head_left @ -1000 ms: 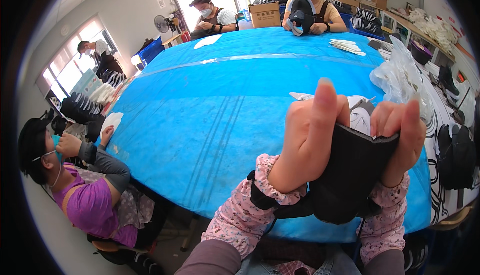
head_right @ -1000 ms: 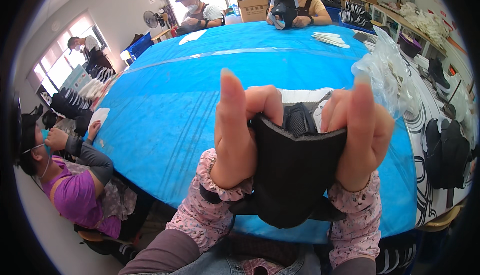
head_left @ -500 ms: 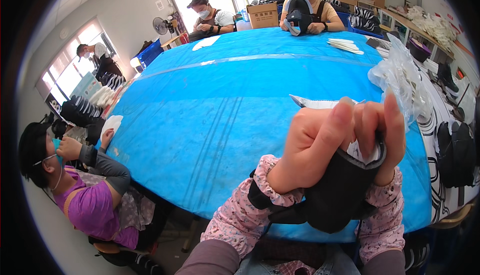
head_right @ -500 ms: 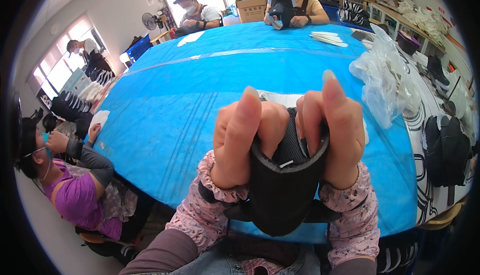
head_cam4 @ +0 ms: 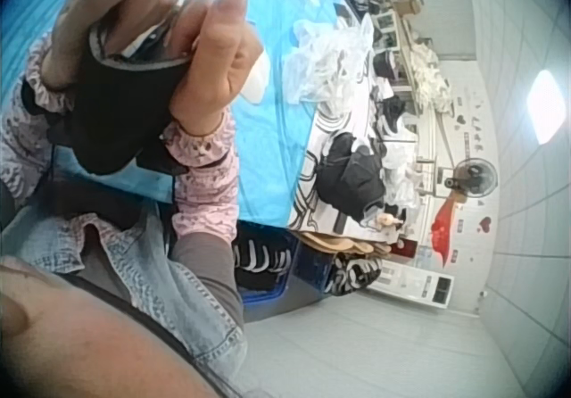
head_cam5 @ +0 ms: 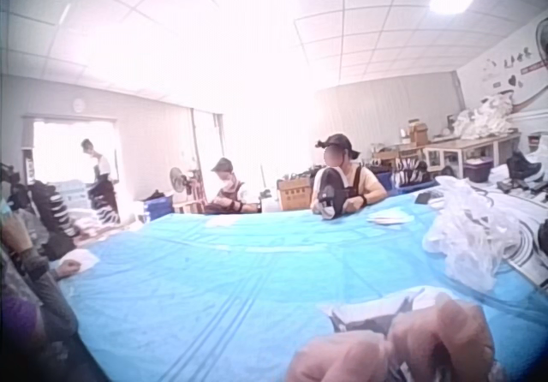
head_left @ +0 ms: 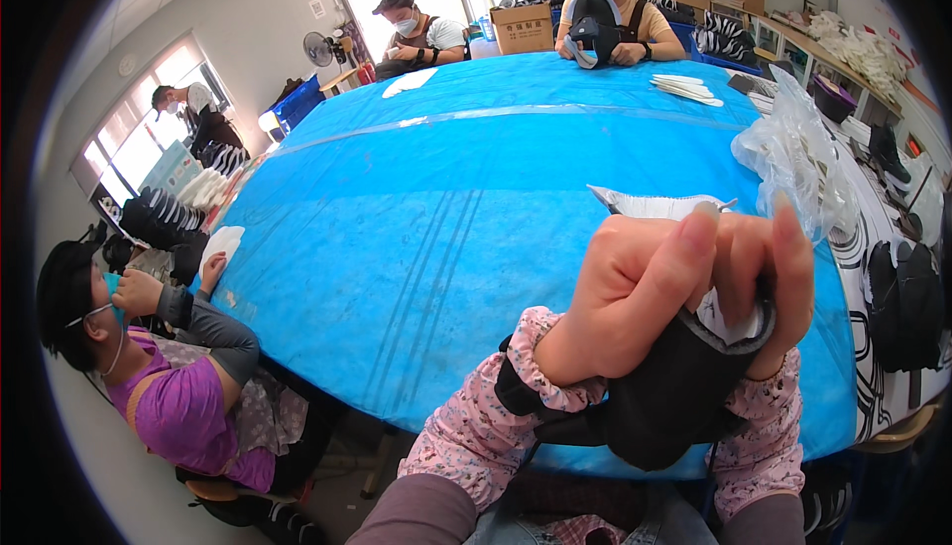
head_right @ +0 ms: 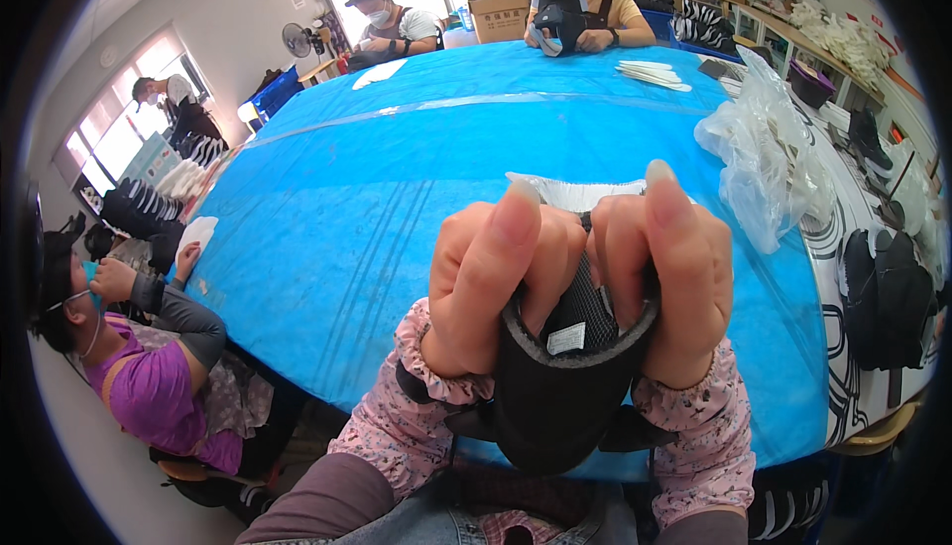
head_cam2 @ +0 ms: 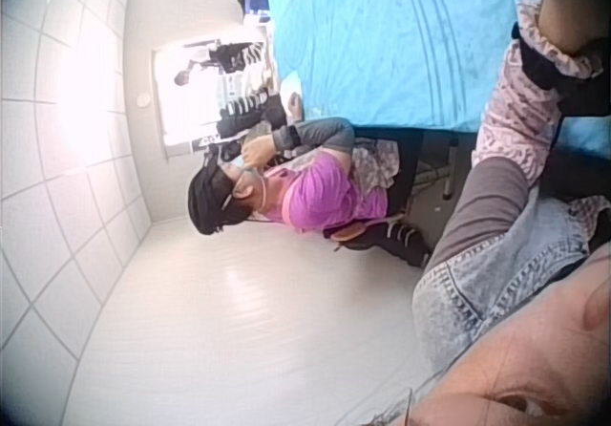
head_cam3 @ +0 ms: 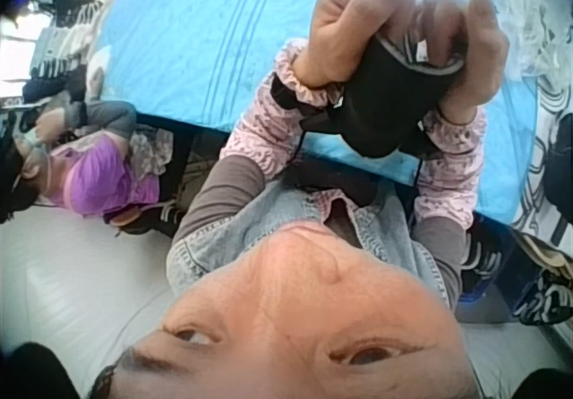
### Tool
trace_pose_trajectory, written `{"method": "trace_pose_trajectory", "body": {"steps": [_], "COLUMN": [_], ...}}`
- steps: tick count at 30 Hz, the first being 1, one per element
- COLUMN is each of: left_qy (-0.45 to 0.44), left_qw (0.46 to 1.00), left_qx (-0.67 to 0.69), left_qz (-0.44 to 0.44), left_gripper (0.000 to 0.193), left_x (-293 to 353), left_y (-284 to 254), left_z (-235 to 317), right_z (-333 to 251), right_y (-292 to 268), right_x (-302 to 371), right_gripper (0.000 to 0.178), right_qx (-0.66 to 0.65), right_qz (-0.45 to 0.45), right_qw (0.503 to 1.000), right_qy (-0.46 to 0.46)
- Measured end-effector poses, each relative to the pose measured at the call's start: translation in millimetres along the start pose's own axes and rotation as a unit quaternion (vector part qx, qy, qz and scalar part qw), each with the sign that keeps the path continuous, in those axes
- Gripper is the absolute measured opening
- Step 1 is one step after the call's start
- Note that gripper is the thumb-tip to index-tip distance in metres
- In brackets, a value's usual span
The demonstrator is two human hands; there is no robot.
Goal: The person picks up a white foam component and fits it into the interior of a black shoe upper, pressing and aligning it against the inner wall.
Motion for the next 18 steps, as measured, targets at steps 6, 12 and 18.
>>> {"method": "trace_pose_trajectory", "body": {"steps": [6,12,18], "left_qy": [0.012,0.012,0.016], "left_qw": [1.0,0.999,0.999], "left_qx": [-0.01,-0.022,-0.021], "left_qz": [0.012,0.022,0.025], "left_gripper": [0.054,0.054,0.054], "left_x": [0.9,2.0,1.9], "left_y": [-0.7,-2.8,-2.8], "left_z": [2.2,4.5,5.5], "right_z": [-3.1,-2.8,-4.0], "right_y": [1.4,0.1,-0.7], "right_x": [-0.6,-2.4,-2.1], "right_gripper": [0.052,0.051,0.051], "right_qx": [0.008,0.013,0.017], "right_qz": [-0.013,-0.021,-0.014], "right_qw": [1.0,0.999,1.0], "right_qy": [-0.016,-0.021,-0.022]}}
Point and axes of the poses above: each hand's wrist, its own x-axis away from the middle knuckle, its own y-axis out of the palm, z = x × y, the point moved 10 cm from there along -x, towards the middle knuckle, and after that the axes turned 15 degrees about -y, right-handed, at the moved point
